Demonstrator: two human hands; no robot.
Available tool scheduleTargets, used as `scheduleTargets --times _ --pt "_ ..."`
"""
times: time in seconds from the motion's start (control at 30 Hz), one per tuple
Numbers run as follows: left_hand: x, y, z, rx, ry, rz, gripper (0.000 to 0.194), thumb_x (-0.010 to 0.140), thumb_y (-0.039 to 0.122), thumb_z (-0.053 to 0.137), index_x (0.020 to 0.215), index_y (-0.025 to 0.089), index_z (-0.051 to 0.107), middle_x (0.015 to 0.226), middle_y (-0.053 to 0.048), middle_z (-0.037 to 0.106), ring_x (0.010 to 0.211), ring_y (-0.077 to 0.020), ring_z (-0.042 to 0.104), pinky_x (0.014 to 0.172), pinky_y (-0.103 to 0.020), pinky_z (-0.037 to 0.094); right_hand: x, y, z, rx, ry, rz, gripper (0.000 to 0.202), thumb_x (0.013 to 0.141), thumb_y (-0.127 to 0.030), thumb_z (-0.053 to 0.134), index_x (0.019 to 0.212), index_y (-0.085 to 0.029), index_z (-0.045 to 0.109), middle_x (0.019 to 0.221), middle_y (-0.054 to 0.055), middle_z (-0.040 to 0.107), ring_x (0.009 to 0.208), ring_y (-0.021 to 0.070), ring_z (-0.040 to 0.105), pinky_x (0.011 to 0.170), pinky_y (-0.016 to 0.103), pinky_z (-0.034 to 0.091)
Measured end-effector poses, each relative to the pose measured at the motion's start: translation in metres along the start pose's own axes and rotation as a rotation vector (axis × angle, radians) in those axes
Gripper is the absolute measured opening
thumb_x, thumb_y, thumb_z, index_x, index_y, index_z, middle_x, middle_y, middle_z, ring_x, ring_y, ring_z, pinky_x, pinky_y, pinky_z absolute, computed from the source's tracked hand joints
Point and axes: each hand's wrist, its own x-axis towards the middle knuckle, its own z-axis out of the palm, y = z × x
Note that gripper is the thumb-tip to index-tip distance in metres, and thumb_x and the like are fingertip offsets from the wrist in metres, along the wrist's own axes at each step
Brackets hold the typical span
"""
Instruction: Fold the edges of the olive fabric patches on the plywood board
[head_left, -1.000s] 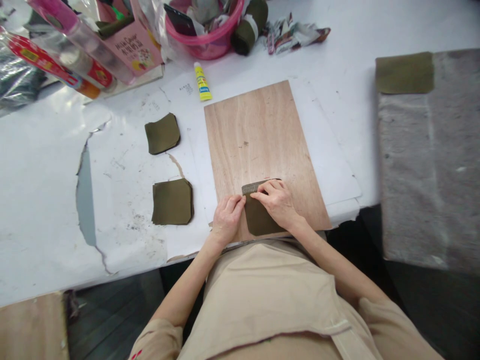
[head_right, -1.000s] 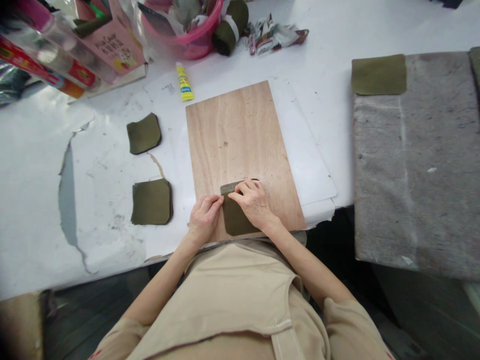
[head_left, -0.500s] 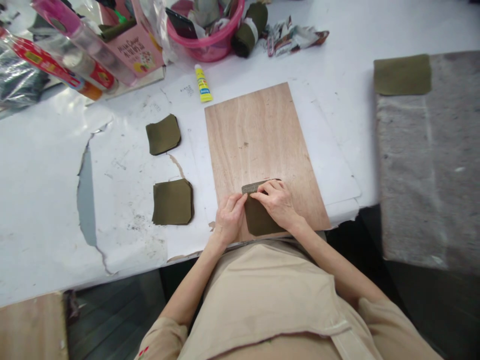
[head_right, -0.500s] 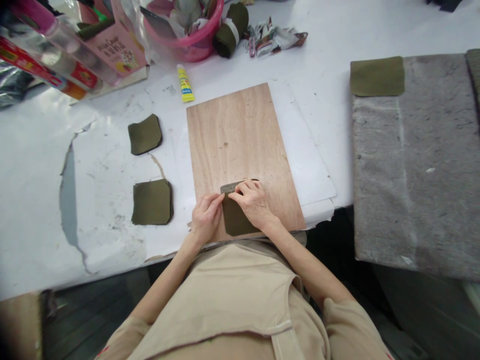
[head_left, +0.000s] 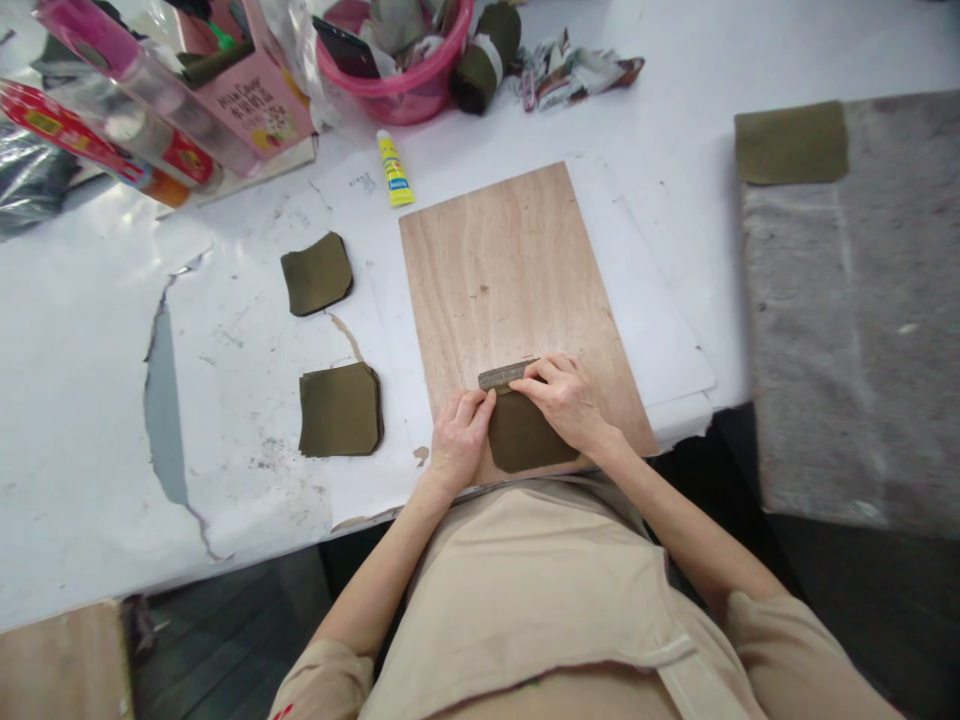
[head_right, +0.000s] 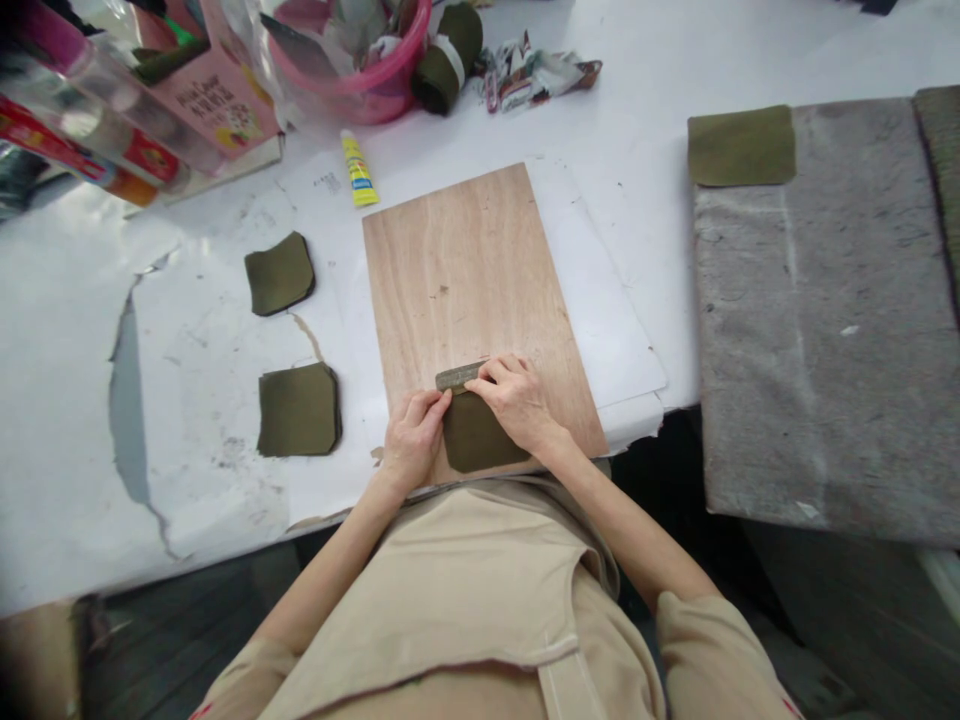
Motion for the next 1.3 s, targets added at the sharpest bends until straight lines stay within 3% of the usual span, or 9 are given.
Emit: scheduleTargets --times 0.33,0.63,1.1,1.3 --pt "0.000 0.000 -0.001 0.031 0.018 0.014 0.041 0.097 0.016 0.046 0.137 0.022 0.050 0.111 -0.010 0.061 0.108 -0.0217 0.056 0.090 -0.037 0.051 -0.004 0.004 -0.004 0.003 -0.020 -0.026 0.021 0.096 -0.021 0.053 0.104 -0.025 0.072 0.093 0.005 0.063 0.098 0.0196 0.051 0.087 0.033 0.041" --pt "0.008 0.004 -0.013 0.155 -0.170 0.110 0.044 0.096 0.014 0.044 0.140 0.015 0.044 0.119 -0.015 0.061 0.115 -0.0263 0.053 0.094 -0.041 0.048 -0.006 0.008 -0.002 -0.040 0.004 -0.050 0.020 0.095 -0.022 0.054 0.104 -0.024 0.072 0.093 0.004 0.063 0.096 0.0192 0.050 0.087 0.033 0.039" --pt "0.012 -0.002 -0.011 0.206 -0.202 0.139 0.048 0.095 0.013 0.045 0.142 0.022 0.045 0.105 -0.010 0.060 0.103 -0.0237 0.055 0.084 -0.036 0.047 -0.013 0.029 -0.020 0.034 -0.028 -0.050 0.020 0.094 -0.022 0.055 0.103 -0.024 0.073 0.094 0.005 0.063 0.094 0.0197 0.050 0.086 0.034 0.041" --pt "0.017 0.000 -0.013 0.236 -0.197 0.172 0.044 0.096 0.013 0.044 0.139 0.018 0.047 0.116 -0.012 0.059 0.113 -0.0253 0.052 0.092 -0.038 0.045 -0.013 0.030 -0.022 0.015 -0.037 -0.056 0.021 0.095 -0.022 0.054 0.104 -0.024 0.072 0.095 0.005 0.062 0.095 0.0190 0.049 0.086 0.032 0.040"
